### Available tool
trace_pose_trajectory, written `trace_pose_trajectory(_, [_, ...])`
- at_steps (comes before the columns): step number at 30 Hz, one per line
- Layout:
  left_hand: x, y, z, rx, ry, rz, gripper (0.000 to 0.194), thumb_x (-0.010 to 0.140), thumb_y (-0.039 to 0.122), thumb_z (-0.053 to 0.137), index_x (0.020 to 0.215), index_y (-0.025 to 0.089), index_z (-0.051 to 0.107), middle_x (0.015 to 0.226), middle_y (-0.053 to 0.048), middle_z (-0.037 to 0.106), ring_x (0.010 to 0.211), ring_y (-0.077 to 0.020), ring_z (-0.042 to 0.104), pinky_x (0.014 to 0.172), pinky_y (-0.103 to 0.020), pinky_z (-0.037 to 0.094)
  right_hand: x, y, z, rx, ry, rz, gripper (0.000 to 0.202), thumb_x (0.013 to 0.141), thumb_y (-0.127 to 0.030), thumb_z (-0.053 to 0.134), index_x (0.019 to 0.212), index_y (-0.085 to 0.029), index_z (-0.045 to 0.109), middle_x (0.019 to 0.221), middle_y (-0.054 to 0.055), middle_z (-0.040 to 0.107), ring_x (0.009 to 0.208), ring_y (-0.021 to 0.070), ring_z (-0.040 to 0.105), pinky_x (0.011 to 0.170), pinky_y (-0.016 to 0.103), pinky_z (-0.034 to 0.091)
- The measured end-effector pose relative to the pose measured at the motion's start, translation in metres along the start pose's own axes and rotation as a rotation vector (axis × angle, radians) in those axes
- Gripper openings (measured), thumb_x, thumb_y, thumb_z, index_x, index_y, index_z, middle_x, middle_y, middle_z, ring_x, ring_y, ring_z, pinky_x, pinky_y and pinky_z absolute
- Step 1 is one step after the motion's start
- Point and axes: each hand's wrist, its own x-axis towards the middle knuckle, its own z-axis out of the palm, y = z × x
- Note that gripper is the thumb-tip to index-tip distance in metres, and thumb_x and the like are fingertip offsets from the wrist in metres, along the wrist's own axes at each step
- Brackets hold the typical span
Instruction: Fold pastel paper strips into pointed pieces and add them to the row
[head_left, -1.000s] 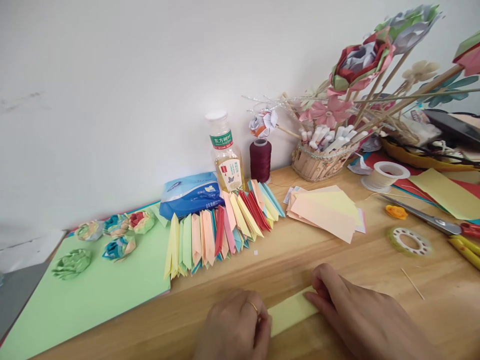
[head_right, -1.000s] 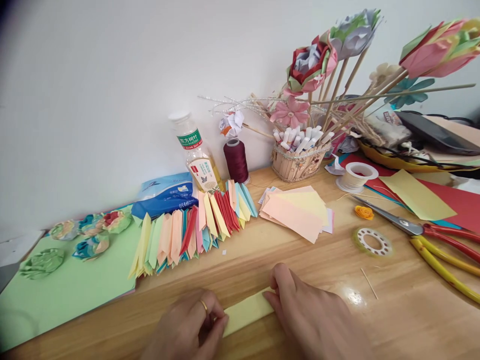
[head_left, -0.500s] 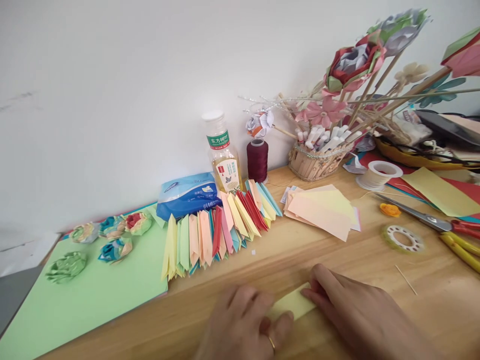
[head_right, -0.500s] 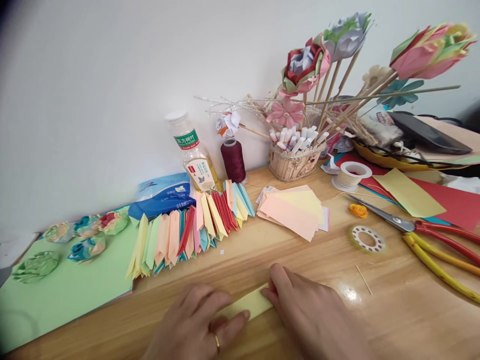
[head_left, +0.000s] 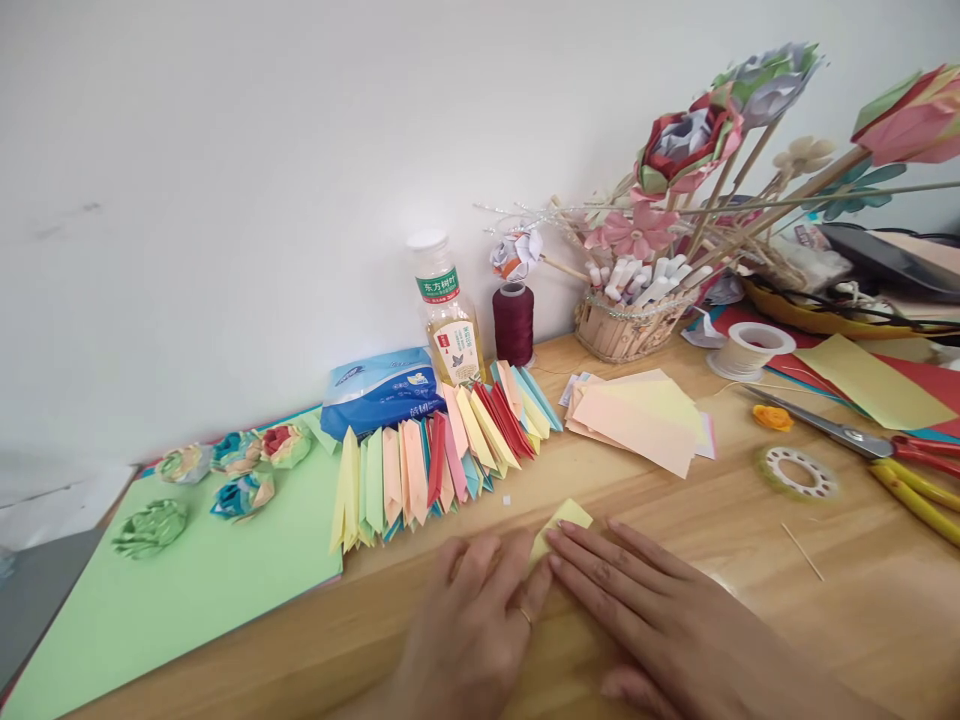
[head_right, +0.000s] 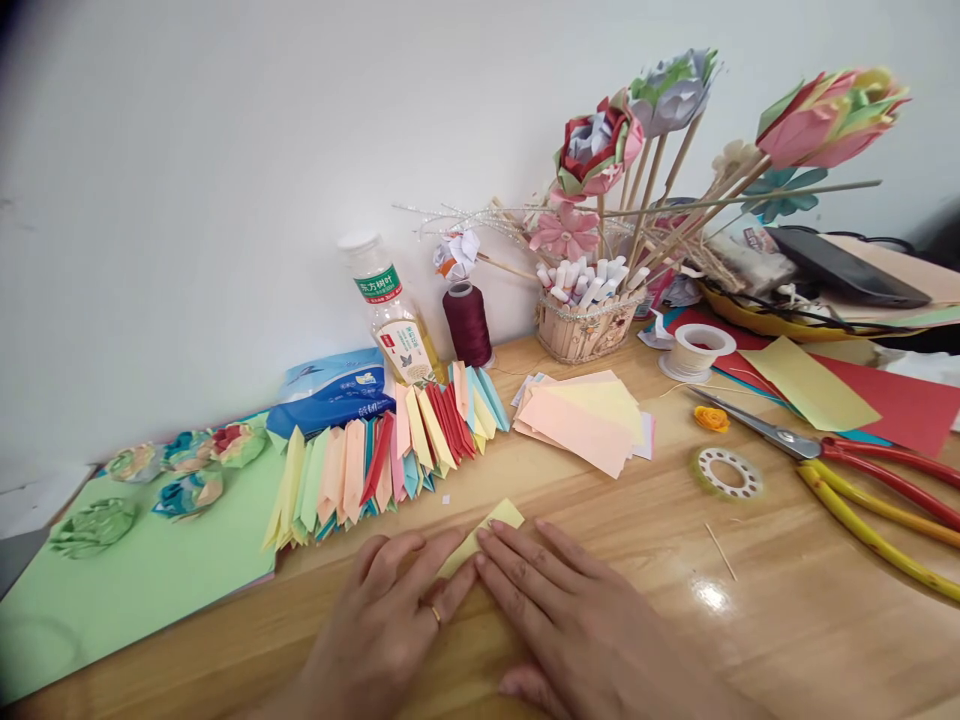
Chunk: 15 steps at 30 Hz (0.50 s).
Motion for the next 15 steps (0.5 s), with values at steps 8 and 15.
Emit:
trace_pose_trajectory(8, [-0.0097,0.0010,0.0035,0.111,-0.035,0.103,0.032,0.094,0.016,0.037,0.109,0.014,0.065,0.118,-0.008,0.062,0.105,-0.0197,0.053,0.096,-0.037,0.032,0.0004,0.0087,0.0018,0.010,-0.022,-0.032,0.060,0.092,-0.037,0.047,0.144,-0.013,0.028,0.141,0.009,0.043,0.130,0.0210,0.039,0.103,0.039,0.041])
trace_pose_trajectory(15, [-0.0101,0.0034,0.0013,0.198,-0.099,0.152,0.033,0.092,0.015,0.037,0.112,0.014,0.063,0.121,-0.009,0.061,0.114,-0.0203,0.051,0.106,-0.043,0.024,0.0007,0.0105,-0.0033,0.109,-0.022,0.002,0.063,0.091,-0.039,0.049,0.145,-0.016,0.024,0.137,0.008,0.048,0.130,0.0191,0.039,0.107,0.038,0.036])
